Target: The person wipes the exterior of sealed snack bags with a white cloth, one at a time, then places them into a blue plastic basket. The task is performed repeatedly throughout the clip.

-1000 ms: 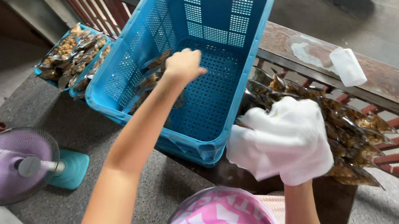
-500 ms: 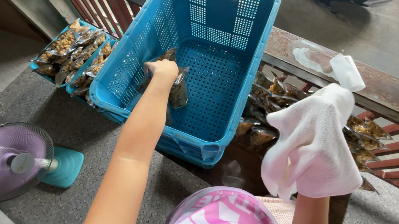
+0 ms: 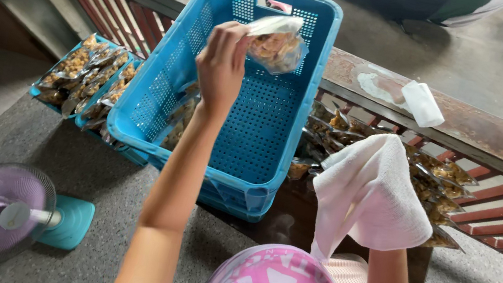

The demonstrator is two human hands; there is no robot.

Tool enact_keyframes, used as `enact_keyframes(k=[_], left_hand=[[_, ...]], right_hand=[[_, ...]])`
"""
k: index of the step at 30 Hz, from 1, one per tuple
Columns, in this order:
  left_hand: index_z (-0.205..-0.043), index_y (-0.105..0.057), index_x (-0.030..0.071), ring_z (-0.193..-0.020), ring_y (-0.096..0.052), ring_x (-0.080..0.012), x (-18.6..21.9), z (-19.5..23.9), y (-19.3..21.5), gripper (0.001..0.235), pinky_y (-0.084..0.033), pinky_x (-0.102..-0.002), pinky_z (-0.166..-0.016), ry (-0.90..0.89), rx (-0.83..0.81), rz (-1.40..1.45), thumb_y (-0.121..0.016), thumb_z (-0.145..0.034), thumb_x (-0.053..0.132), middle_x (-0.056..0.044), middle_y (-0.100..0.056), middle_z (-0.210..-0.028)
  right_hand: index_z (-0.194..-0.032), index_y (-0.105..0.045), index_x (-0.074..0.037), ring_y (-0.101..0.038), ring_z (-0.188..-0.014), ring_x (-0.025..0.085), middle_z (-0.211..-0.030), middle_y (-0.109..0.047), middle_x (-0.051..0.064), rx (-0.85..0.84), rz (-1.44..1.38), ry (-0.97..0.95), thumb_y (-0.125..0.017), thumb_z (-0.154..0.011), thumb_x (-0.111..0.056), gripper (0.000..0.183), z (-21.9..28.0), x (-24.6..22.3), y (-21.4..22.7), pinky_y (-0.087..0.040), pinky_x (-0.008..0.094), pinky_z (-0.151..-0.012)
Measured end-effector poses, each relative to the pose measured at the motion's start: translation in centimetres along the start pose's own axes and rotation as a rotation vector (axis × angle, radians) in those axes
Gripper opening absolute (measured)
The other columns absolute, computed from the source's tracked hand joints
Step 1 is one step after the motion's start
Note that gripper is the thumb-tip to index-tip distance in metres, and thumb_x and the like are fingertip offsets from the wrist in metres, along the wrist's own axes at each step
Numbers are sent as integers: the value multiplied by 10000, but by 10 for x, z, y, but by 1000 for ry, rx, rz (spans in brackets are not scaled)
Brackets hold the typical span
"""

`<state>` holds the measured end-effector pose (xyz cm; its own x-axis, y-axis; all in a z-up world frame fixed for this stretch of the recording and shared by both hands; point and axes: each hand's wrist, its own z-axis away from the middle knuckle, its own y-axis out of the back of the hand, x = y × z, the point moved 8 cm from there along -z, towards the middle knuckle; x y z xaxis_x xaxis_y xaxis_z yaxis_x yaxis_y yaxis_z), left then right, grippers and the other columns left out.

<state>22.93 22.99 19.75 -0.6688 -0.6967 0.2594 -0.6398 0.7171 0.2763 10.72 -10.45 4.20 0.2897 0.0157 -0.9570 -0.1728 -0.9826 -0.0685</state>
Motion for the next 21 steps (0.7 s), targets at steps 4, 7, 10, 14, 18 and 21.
enact_keyframes(k=[4, 7, 10, 14, 18, 21], left_hand=[[-1173, -579, 68, -1007, -755, -182, 65, -7, 36, 291, -646, -294, -872, 197, 192, 493, -793, -977, 56, -63, -701, -1103], [-1112, -610, 78, -920, -736, -138, 124, 7, 34, 329, -612, -282, -809, 224, 82, 531, -852, -892, 115, -57, -676, -1109], [-1033, -688, 64, -782, -755, -98, 169, 36, 0, 137, -586, -235, -641, 289, -225, 624, -791, -947, 90, -11, -772, -973], [-955, -748, 18, -686, -734, -101, 179, 95, -41, 140, -557, -259, -605, 607, -526, 764, -759, -947, 157, -43, -778, -851], [-958, -746, 25, -790, -714, -51, 183, 134, -59, 176, -549, -224, -687, 709, -613, 880, -746, -966, 200, -4, -777, -867], [-977, -759, 17, -776, -630, -39, 180, 169, -76, 208, -498, -205, -712, 974, -707, 1061, -750, -959, 224, 6, -736, -835]], right_hand=[[-1307, -555, -33, -599, -984, 112, -1126, -618, 39, -37, -8, 101, -693, -1006, -200, 371, 10, -60, -6, -511, 245, -905], [-1339, -516, -33, -568, -1027, 97, -1151, -583, 10, -85, -50, 180, -692, -1004, -188, 409, 22, -108, -16, -486, 228, -949], [-1162, -605, 16, -604, -969, 136, -1072, -635, 66, -150, 2, 146, -686, -1005, -167, 254, 29, -125, -29, -505, 246, -912], [-1195, -487, 76, -597, -1043, 187, -1208, -645, 148, -75, 289, 319, -818, -750, -144, 596, 62, -124, -19, -425, 259, -967], [-1194, -664, 53, -664, -1041, 207, -1214, -693, 175, 206, -551, -286, -630, -945, -87, 288, 72, -19, 34, -535, 300, -933], [-1272, -648, 77, -618, -1066, 180, -1274, -663, 172, 91, -322, -148, -668, -978, -9, 307, 85, 13, 56, -508, 276, -945]])
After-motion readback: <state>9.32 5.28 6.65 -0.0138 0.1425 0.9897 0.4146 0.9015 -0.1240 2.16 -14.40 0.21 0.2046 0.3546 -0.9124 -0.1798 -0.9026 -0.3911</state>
